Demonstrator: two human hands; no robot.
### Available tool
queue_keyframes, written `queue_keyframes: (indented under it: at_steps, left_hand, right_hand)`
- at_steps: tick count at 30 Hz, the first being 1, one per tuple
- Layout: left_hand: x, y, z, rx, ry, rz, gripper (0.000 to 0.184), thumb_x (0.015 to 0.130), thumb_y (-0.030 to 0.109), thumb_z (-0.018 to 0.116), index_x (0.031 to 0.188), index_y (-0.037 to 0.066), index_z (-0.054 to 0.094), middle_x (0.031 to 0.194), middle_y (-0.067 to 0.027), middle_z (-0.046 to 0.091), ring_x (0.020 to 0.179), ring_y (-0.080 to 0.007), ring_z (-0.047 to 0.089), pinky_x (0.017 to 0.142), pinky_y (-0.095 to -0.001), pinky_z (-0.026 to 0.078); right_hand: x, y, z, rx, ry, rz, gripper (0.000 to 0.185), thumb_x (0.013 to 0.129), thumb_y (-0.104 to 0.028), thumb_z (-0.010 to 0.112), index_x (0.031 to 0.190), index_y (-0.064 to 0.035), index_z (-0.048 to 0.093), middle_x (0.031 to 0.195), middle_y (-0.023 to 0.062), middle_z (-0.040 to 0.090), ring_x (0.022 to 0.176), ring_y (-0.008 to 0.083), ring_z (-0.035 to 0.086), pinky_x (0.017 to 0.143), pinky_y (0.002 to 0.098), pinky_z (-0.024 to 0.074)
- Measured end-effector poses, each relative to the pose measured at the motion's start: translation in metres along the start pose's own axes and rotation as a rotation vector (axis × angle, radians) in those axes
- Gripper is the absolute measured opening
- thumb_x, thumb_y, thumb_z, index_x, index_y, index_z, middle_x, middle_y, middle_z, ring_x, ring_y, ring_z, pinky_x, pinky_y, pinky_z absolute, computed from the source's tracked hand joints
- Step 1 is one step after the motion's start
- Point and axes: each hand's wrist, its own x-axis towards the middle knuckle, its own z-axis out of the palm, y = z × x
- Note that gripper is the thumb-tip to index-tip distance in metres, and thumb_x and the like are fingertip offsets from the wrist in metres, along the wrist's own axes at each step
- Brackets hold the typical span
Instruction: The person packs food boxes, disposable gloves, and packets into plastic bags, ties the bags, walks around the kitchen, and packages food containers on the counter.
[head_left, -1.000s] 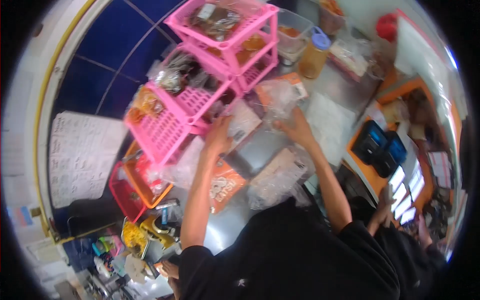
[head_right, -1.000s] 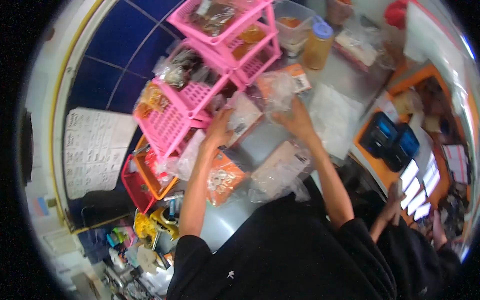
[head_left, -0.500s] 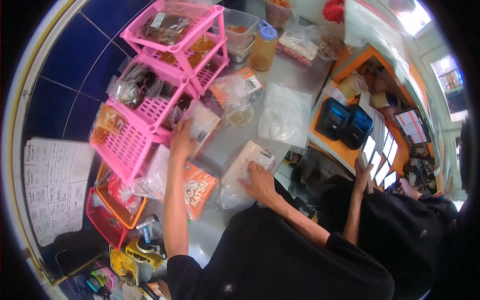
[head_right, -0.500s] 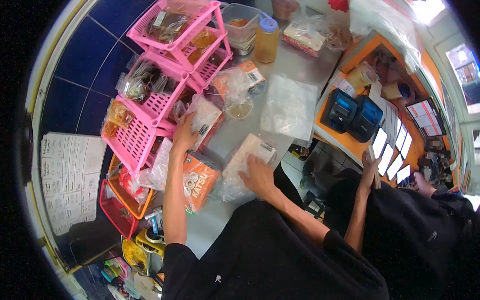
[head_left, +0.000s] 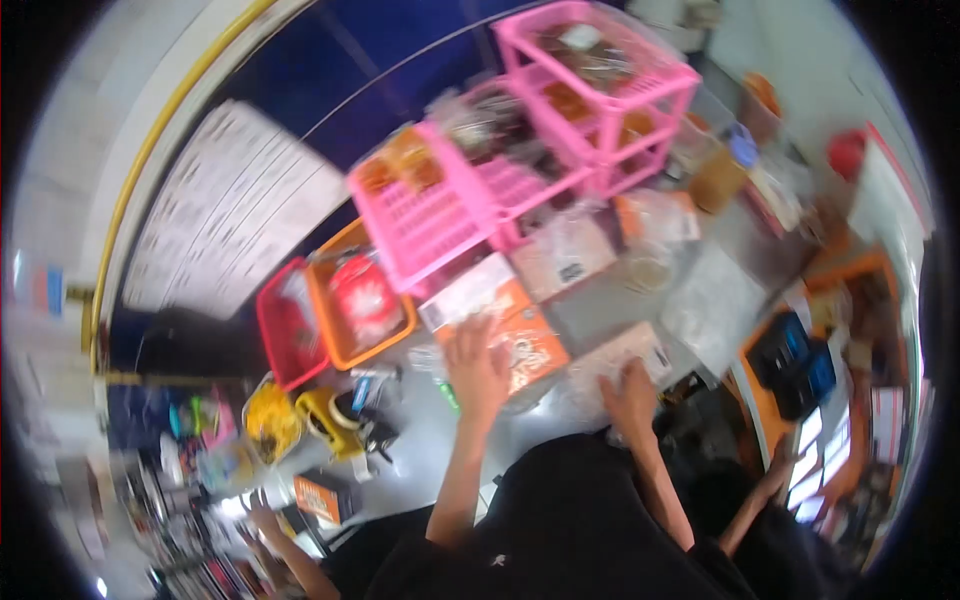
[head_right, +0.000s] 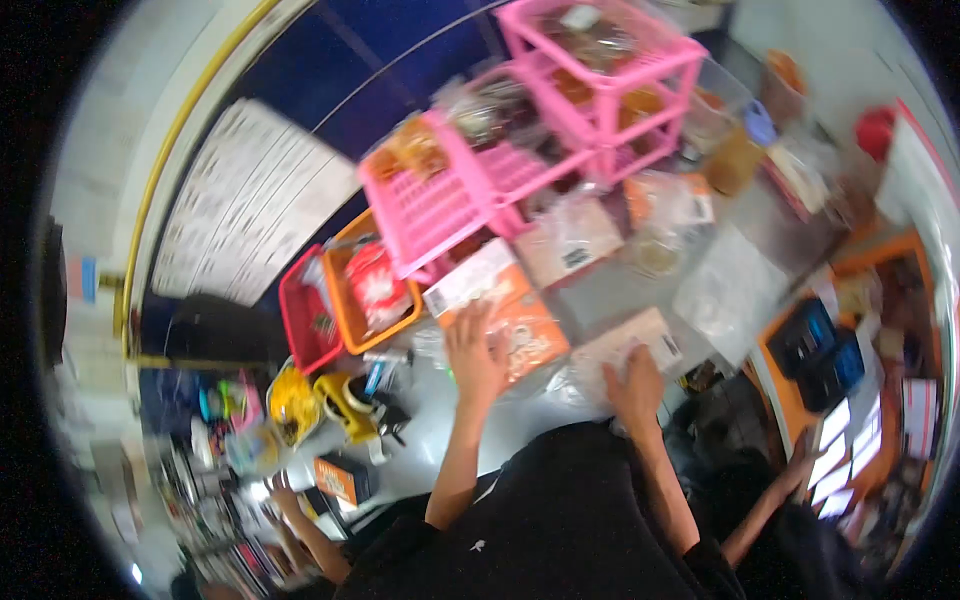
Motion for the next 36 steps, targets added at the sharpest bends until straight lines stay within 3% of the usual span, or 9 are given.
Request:
queue_keyframes:
  at_steps: [4, 6, 11, 14, 20, 26, 31, 32, 36]
  left_hand:
    - [-0.023, 0.004, -0.003, -0.129, -0.04, -0.165, 0.049, 0.082, 0.018, 0.068, 0.13, 0.014, 0.059, 0.111, -0.0107, 0.061, 0.107, -0.0311, 0.058, 0.089, -0.0428, 0.046]
    - [-0.02, -0.006, 0.011, -0.124, 0.105, -0.079, 0.059, 0.08, 0.017, 0.07, 0.136, 0.013, 0.053, 0.108, -0.0113, 0.061, 0.097, -0.0313, 0.062, 0.079, -0.0422, 0.051]
    - [-0.002, -0.001, 0.004, -0.188, -0.055, -0.361, 0.096, 0.075, 0.022, 0.074, 0.151, -0.003, 0.021, 0.108, -0.0169, 0.063, 0.084, -0.035, 0.067, 0.07, -0.0442, 0.055]
    - [0.011, 0.007, -0.003, -0.158, -0.242, -0.573, 0.108, 0.075, 0.032, 0.074, 0.151, -0.007, 0.008, 0.109, -0.0166, 0.068, 0.088, -0.0341, 0.069, 0.074, -0.0457, 0.055]
    - [0.022, -0.002, -0.012, -0.315, -0.361, -0.762, 0.115, 0.074, 0.037, 0.075, 0.152, -0.008, 0.005, 0.101, -0.0158, 0.071, 0.09, -0.0334, 0.069, 0.075, -0.0443, 0.055]
    - [0.034, -0.016, -0.013, -0.225, -0.401, -0.612, 0.119, 0.069, 0.039, 0.078, 0.152, -0.008, 0.008, 0.103, -0.0189, 0.07, 0.087, -0.0342, 0.069, 0.075, -0.0429, 0.054]
    - [0.022, -0.025, 0.018, -0.386, -0.22, -0.424, 0.092, 0.079, 0.04, 0.072, 0.148, -0.001, 0.027, 0.11, -0.021, 0.065, 0.103, -0.0341, 0.064, 0.088, -0.0425, 0.051]
    - [0.014, -0.025, 0.021, -0.41, -0.129, -0.361, 0.085, 0.081, 0.039, 0.07, 0.146, 0.0, 0.03, 0.112, -0.021, 0.063, 0.105, -0.0346, 0.062, 0.089, -0.0426, 0.05]
    - [-0.031, -0.027, 0.033, -0.475, 0.263, -0.148, 0.06, 0.088, 0.034, 0.063, 0.137, 0.005, 0.046, 0.121, -0.0212, 0.058, 0.114, -0.0366, 0.056, 0.093, -0.043, 0.048]
  right_hand:
    - [-0.003, 0.004, 0.005, -0.041, -0.007, 0.071, 0.043, 0.08, -0.029, 0.075, 0.1, -0.0031, 0.048, 0.088, 0.0167, 0.061, 0.082, 0.0365, 0.061, 0.07, 0.0469, 0.0465]
    - [-0.002, 0.005, 0.005, -0.064, 0.035, 0.023, 0.042, 0.081, -0.03, 0.075, 0.097, -0.0038, 0.046, 0.083, 0.0164, 0.059, 0.078, 0.0355, 0.06, 0.069, 0.0457, 0.0454]
    - [-0.001, 0.004, 0.004, -0.049, -0.031, 0.091, 0.045, 0.079, -0.031, 0.077, 0.1, -0.0021, 0.05, 0.086, 0.0176, 0.062, 0.081, 0.0372, 0.062, 0.072, 0.0468, 0.0473]
    - [0.0, 0.013, 0.009, -0.066, -0.025, 0.068, 0.046, 0.079, -0.032, 0.077, 0.1, -0.0024, 0.049, 0.085, 0.0177, 0.062, 0.08, 0.0375, 0.063, 0.071, 0.0474, 0.0471]
    - [0.009, 0.015, -0.002, -0.141, -0.13, 0.03, 0.05, 0.08, -0.039, 0.076, 0.099, -0.0029, 0.047, 0.079, 0.0155, 0.062, 0.075, 0.0369, 0.063, 0.069, 0.047, 0.0482]
    - [0.025, 0.022, -0.013, -0.236, -0.279, -0.013, 0.057, 0.078, -0.049, 0.074, 0.099, -0.0021, 0.049, 0.079, 0.0177, 0.064, 0.078, 0.0392, 0.065, 0.071, 0.0485, 0.0492]
    - [0.054, 0.073, 0.007, -0.272, -0.348, -0.194, 0.059, 0.077, -0.055, 0.073, 0.089, 0.002, 0.06, 0.072, 0.0194, 0.067, 0.07, 0.0376, 0.067, 0.07, 0.0487, 0.0515]
    - [0.075, 0.091, 0.016, -0.28, -0.53, -0.134, 0.061, 0.077, -0.056, 0.072, 0.091, 0.0024, 0.062, 0.081, 0.0212, 0.068, 0.082, 0.0391, 0.067, 0.072, 0.0497, 0.0508]
    - [0.099, 0.02, 0.034, -0.38, -0.619, -0.41, 0.053, 0.081, -0.05, 0.068, 0.095, 0.0015, 0.063, 0.083, 0.0197, 0.068, 0.081, 0.0361, 0.067, 0.072, 0.0471, 0.051]
